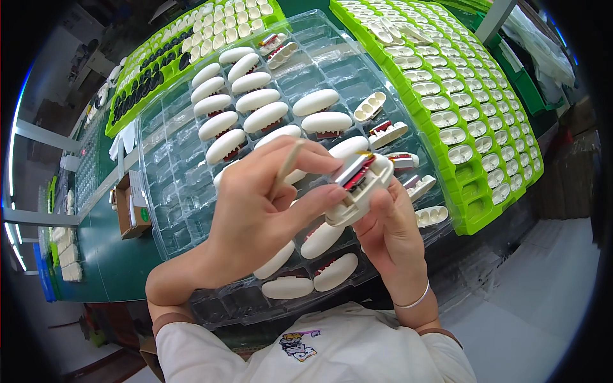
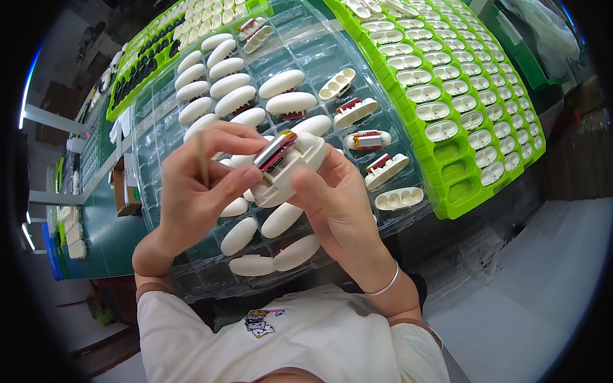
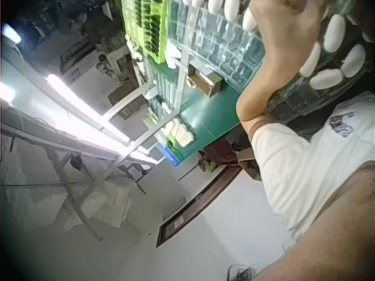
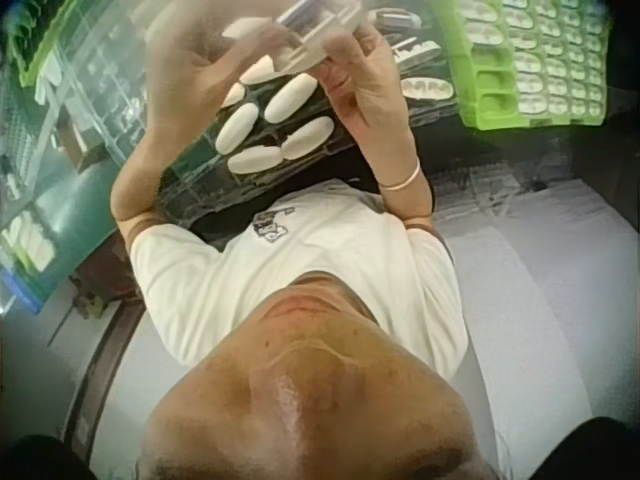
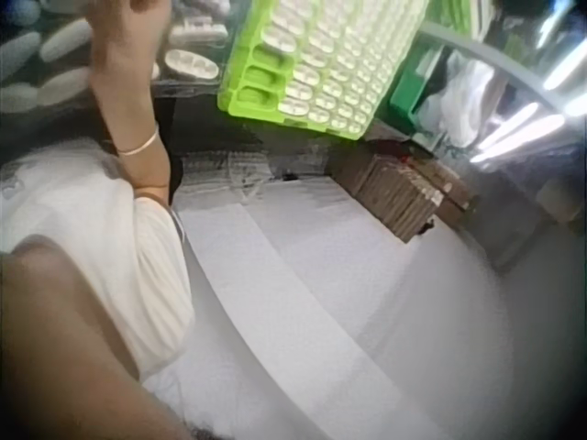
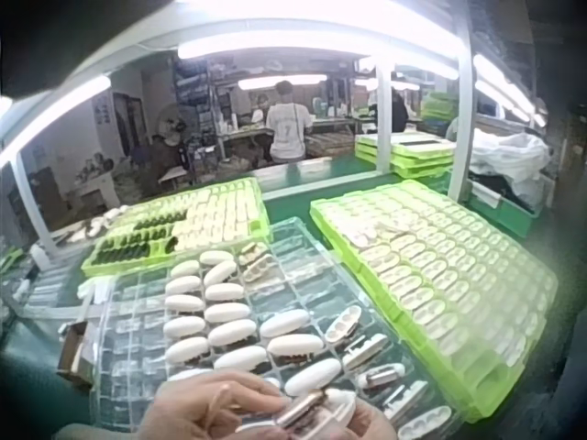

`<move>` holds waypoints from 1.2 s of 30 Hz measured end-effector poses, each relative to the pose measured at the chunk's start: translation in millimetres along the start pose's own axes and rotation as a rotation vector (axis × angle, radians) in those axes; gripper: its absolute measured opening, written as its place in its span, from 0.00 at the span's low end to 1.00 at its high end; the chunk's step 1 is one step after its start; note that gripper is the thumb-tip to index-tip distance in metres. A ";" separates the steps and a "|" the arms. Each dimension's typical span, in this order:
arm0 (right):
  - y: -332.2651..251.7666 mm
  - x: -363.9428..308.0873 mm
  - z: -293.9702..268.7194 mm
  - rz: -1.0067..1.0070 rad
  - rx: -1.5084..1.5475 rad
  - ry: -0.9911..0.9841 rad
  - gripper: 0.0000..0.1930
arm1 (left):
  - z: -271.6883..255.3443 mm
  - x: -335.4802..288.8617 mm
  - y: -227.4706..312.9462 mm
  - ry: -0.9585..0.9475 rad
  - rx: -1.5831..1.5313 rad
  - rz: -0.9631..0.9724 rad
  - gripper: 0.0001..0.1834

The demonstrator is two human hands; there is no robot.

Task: The person assembles small white plastic electronic components by inserting a red circuit board into a casing and securing it with a wooden stick. They repeatedly pick up the components from a clear tray, perform the insertion, and place the finished units back into the tray.

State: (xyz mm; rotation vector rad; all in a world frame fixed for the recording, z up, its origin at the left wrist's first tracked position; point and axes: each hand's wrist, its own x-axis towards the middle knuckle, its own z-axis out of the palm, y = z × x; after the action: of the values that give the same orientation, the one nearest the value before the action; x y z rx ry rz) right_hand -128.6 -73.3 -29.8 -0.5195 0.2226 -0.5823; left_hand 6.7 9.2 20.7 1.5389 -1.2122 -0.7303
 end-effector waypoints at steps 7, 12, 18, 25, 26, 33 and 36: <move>-5.0 0.0 2.4 -0.039 0.012 0.121 0.22 | -0.5 -5.0 11.6 0.052 0.106 0.032 0.05; -5.1 -0.2 -6.6 -0.153 -0.123 0.109 0.20 | 9.0 -12.6 11.6 -0.008 0.768 0.346 0.03; -1.4 -1.6 -6.1 -0.300 -0.212 0.162 0.21 | 12.1 -14.0 5.9 0.021 0.842 0.386 0.05; 2.3 -3.9 0.1 -0.385 -0.294 0.181 0.24 | 12.3 -13.5 -0.4 0.011 0.779 0.400 0.04; 1.5 -3.8 -1.2 -0.393 -0.298 0.183 0.24 | 12.6 -12.3 0.2 -0.001 0.779 0.399 0.04; -0.2 0.5 -7.8 -0.404 -0.381 0.152 0.24 | 2.4 0.7 2.0 -0.256 0.506 0.132 0.04; 5.3 -2.0 -9.2 -0.406 -0.552 0.211 0.25 | -7.1 -0.9 -2.1 -0.312 0.206 -0.067 0.07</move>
State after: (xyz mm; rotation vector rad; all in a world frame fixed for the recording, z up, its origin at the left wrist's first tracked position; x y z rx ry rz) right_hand -130.9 -72.0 -40.3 -1.0531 0.4907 -0.9811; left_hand 13.5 12.4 20.8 1.6828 -1.5102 -0.9397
